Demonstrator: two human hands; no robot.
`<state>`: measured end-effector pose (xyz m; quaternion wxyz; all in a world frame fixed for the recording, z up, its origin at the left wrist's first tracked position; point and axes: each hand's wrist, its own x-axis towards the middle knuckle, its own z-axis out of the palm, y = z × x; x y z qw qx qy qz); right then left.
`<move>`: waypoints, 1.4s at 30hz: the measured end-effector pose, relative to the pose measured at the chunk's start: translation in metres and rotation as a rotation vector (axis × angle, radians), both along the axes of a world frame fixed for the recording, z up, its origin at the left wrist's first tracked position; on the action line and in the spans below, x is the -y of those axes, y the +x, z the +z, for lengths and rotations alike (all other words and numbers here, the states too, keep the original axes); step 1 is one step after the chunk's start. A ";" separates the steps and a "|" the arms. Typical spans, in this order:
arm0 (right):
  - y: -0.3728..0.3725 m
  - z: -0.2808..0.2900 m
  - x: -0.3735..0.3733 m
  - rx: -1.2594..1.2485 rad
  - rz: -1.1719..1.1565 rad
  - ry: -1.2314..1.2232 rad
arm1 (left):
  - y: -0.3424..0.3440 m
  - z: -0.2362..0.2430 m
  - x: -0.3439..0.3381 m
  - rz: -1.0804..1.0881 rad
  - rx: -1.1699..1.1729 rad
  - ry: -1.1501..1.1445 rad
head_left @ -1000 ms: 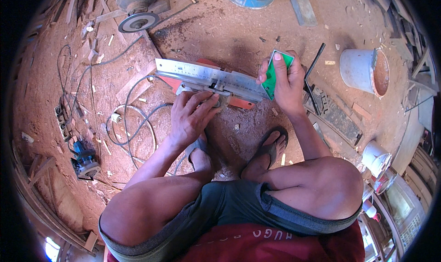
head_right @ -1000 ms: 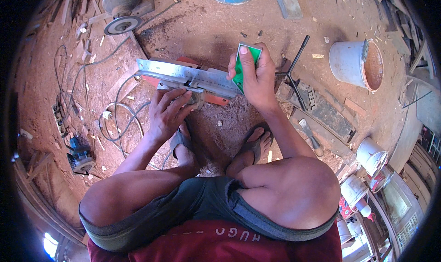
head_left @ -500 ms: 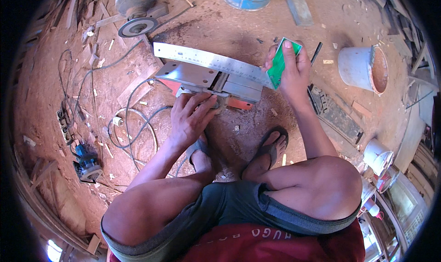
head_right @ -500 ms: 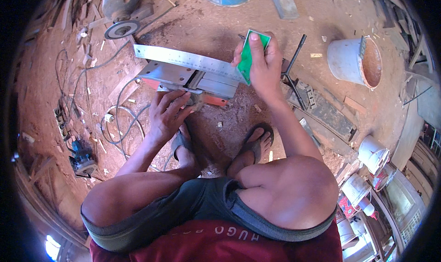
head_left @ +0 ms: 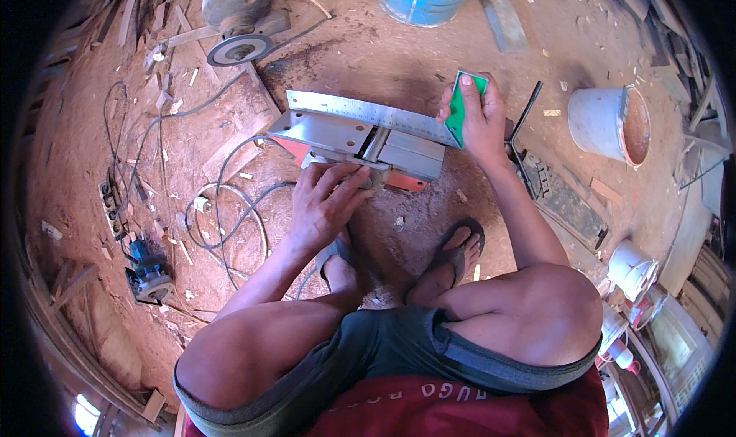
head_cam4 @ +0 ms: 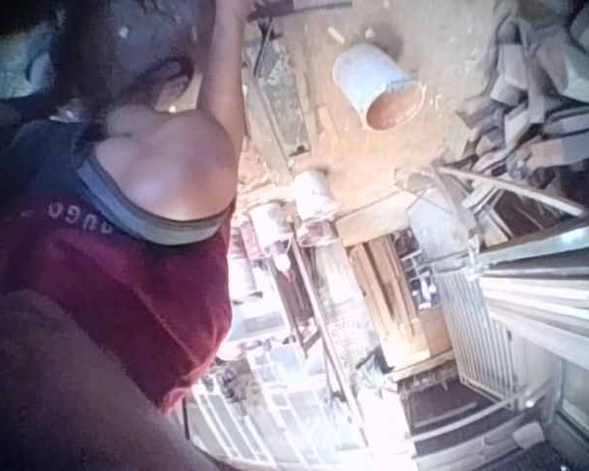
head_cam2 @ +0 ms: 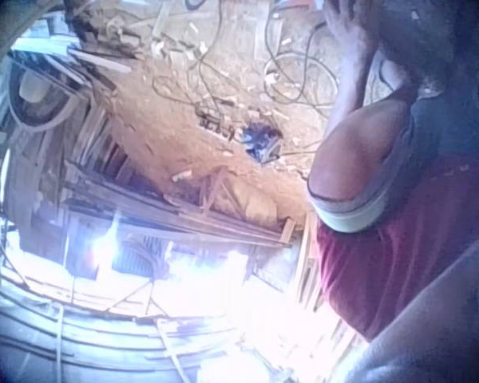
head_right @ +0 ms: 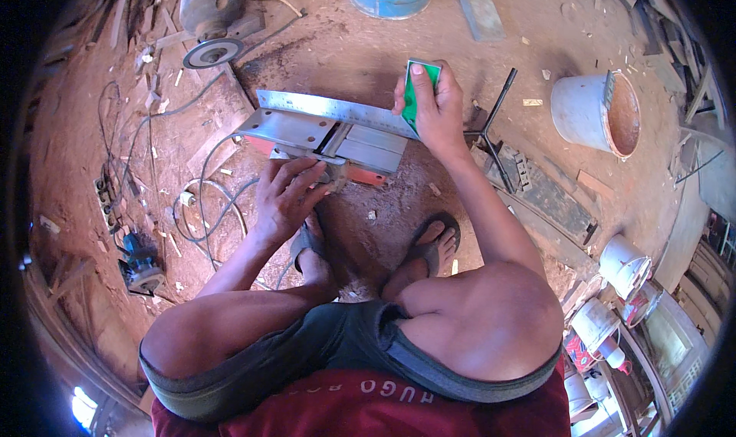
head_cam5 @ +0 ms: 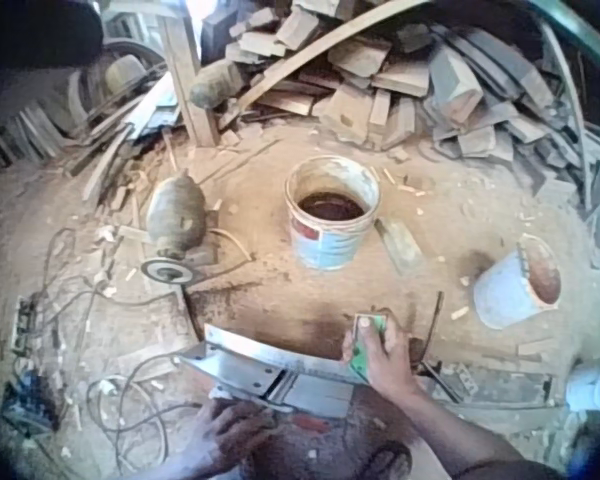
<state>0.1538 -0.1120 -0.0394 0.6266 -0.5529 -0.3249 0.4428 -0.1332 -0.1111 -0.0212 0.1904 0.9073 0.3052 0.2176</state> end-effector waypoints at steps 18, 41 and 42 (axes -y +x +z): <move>-0.004 -0.005 -0.001 -0.022 -0.004 0.010 | 0.003 0.000 0.000 0.010 0.024 0.017; -0.004 -0.011 0.003 -0.003 -0.005 0.004 | 0.002 0.001 0.000 0.015 0.001 0.010; -0.004 -0.011 0.004 -0.008 -0.005 0.003 | 0.002 0.001 0.000 0.015 0.002 0.006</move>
